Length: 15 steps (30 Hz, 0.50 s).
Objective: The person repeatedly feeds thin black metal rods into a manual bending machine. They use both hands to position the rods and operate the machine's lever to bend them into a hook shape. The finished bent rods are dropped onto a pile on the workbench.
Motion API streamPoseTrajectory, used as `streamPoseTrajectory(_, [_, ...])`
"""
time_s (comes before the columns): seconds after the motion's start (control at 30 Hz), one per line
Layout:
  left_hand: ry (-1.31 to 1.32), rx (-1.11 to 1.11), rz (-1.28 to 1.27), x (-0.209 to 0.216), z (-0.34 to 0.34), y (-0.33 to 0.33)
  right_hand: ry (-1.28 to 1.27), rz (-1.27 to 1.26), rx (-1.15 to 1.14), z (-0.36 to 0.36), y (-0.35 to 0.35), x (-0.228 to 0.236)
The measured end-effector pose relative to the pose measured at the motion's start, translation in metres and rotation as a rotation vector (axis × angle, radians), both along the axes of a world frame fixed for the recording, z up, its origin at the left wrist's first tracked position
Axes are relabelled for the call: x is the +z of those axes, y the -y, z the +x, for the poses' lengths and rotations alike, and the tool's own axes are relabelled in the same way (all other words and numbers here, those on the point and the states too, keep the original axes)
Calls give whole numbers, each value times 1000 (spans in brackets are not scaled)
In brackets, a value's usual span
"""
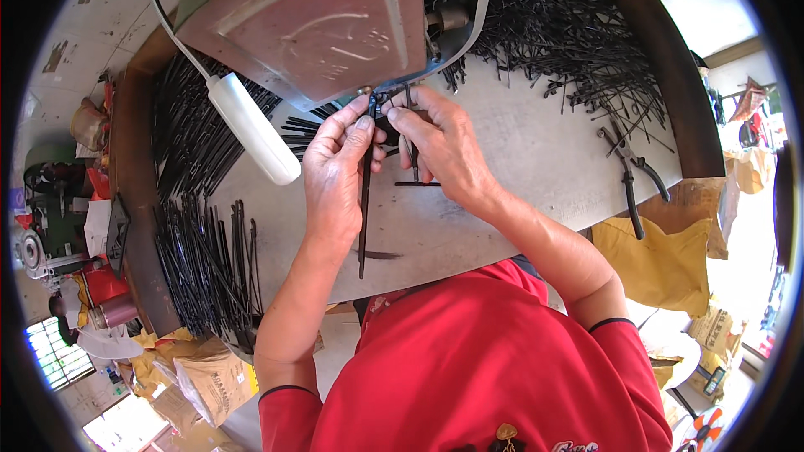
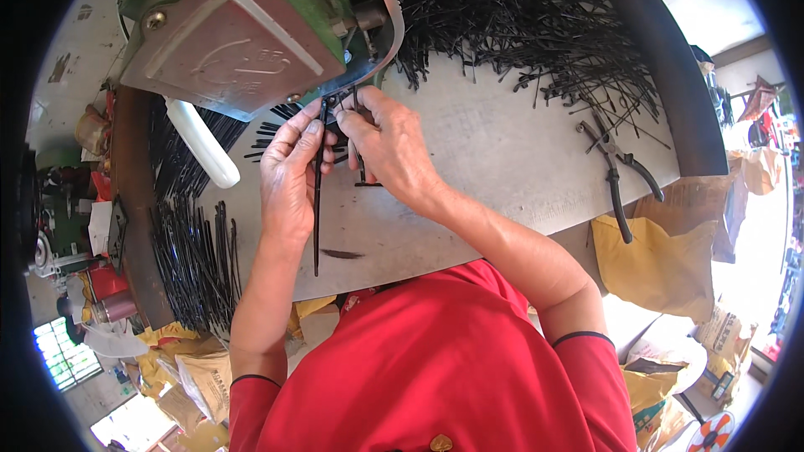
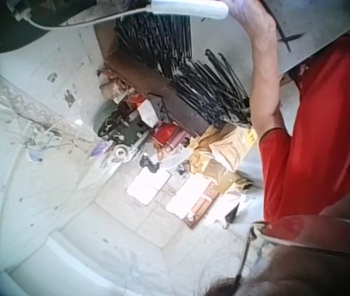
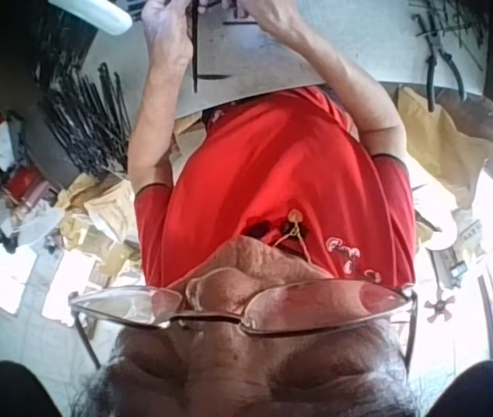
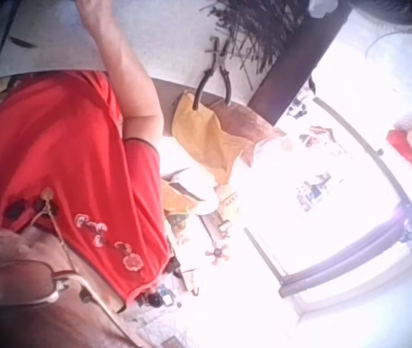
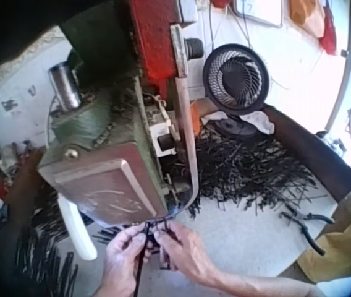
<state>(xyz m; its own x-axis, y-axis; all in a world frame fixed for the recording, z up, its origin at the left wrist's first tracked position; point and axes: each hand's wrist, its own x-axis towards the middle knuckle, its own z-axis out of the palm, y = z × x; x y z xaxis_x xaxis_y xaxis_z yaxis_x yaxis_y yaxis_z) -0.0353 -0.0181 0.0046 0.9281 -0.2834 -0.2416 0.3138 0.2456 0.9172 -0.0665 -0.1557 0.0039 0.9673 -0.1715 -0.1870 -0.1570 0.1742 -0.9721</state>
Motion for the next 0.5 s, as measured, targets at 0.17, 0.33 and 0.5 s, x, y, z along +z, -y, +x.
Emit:
streamPoseTrajectory(0.17, [8,1,2,-1,-1,0,-4,-11,8,-1,-1,2])
streamPoseTrajectory(0.33, [10,2,-20,-3,-1,0,0,18,-5,0,-2,1])
streamPoseTrajectory(0.5, [22,8,-17,-3,-2,1,8,1,0,0,-2,1])
